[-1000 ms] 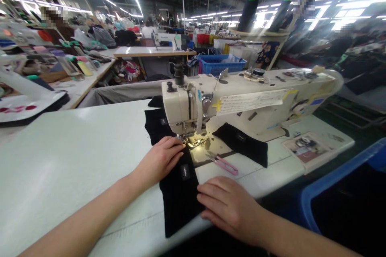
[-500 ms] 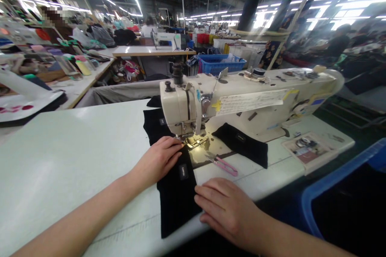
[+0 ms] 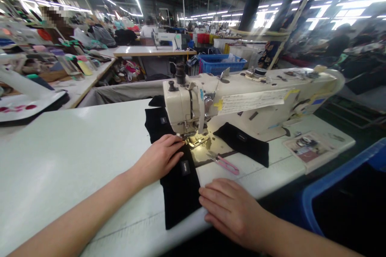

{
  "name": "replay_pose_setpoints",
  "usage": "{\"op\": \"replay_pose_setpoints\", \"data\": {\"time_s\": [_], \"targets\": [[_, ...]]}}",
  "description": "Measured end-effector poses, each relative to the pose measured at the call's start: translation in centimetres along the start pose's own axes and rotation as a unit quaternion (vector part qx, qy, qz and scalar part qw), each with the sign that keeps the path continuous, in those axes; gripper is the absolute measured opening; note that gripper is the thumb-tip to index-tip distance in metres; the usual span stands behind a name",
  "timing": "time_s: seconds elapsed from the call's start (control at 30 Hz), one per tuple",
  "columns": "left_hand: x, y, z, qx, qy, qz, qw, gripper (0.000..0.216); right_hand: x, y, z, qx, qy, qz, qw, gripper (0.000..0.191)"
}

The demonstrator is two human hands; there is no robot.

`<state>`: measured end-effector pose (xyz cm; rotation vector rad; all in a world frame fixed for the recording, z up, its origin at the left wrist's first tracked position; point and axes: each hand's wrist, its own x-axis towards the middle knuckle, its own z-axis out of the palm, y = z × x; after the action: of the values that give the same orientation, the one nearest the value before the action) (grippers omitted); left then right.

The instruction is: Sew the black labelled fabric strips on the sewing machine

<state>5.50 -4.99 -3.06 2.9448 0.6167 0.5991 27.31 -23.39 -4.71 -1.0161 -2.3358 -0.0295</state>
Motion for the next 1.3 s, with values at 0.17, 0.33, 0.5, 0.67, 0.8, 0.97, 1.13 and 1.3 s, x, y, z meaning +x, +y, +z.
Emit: {"op": "replay_pose_setpoints", "data": {"time_s": [0.17, 0.33, 0.5, 0.67, 0.8, 0.97, 1.13, 1.3], "targets": [[-0.1, 0.0, -0.2, 0.001, -0.006, -0.004, 1.000, 0.034, -0.3, 0.3, 0.0, -0.014, -0.022, -0.009, 1.000, 0.022], [0.0, -0.4, -0.1, 0.025, -0.023, -0.002, 0.999, 0.035, 0.2, 0.6, -0.1, -0.019, -0.029, -0.017, 0.999, 0.023], [0.3, -0.8, -0.1, 0.063, -0.037, -0.014, 0.997, 0.035, 0.9, 0.9, -0.1, -0.023, -0.029, -0.020, 0.999, 0.023], [0.7, -1.4, -0.3, 0.083, -0.041, -0.019, 0.996, 0.032, 1.6, 1.5, 0.0, -0.037, -0.037, -0.020, 0.998, 0.024], [1.0, -2.1, -0.3, 0.095, -0.048, -0.025, 0.994, 0.031, 2.0, 2.0, 0.2, -0.044, -0.040, -0.018, 0.998, 0.024], [1.5, -2.8, -0.3, 0.111, -0.053, -0.022, 0.992, 0.029, 2.4, 2.5, 0.5, -0.041, -0.047, -0.001, 0.998, 0.024], [0.5, -0.4, -0.9, 0.076, 0.019, -0.012, 0.997, 0.031, 2.9, 3.1, 0.8, -0.043, -0.041, 0.009, 0.998, 0.023], [-2.4, 5.0, -1.4, -0.033, 0.021, 0.061, 0.997, 0.025, 3.4, 3.7, 1.0, -0.057, -0.037, 0.008, 0.998, 0.024]]}}
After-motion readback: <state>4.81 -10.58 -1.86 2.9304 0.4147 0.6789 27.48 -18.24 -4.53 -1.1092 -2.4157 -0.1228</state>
